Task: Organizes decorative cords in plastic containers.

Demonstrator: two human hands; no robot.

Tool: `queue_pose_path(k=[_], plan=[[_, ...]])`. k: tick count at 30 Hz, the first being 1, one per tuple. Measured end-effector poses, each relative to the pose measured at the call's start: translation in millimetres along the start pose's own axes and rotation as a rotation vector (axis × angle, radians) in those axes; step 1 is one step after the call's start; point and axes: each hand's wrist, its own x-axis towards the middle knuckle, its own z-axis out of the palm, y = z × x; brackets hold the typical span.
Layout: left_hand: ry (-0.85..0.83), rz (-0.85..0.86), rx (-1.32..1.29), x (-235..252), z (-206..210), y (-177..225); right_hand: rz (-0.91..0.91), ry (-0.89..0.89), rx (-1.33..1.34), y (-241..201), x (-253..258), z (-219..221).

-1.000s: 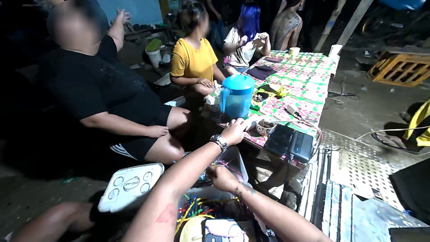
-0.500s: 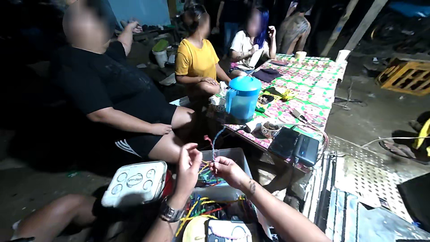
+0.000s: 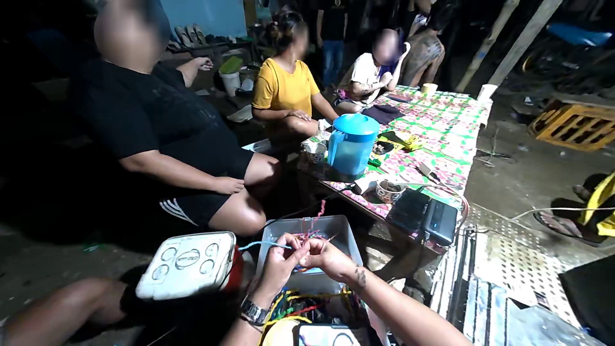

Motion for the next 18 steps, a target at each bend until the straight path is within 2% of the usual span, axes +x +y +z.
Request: queue_pose_path(k=[5, 13, 18], plan=[[-0.023, -0.006, 0.080, -0.1, 0.1, -0.7, 0.023, 0.014, -0.029, -1.9, -2.7, -2.0], [0.076, 0.047, 0.158, -0.5, 1.8, -0.3, -0.043, -0.002, -0.432, -10.0, -7.9, -3.8], [0.024, 0.092, 0.207, -1.8, 5.7, -10.9, -0.057, 0.091, -0.396, -6.7, -7.6, -4.9]])
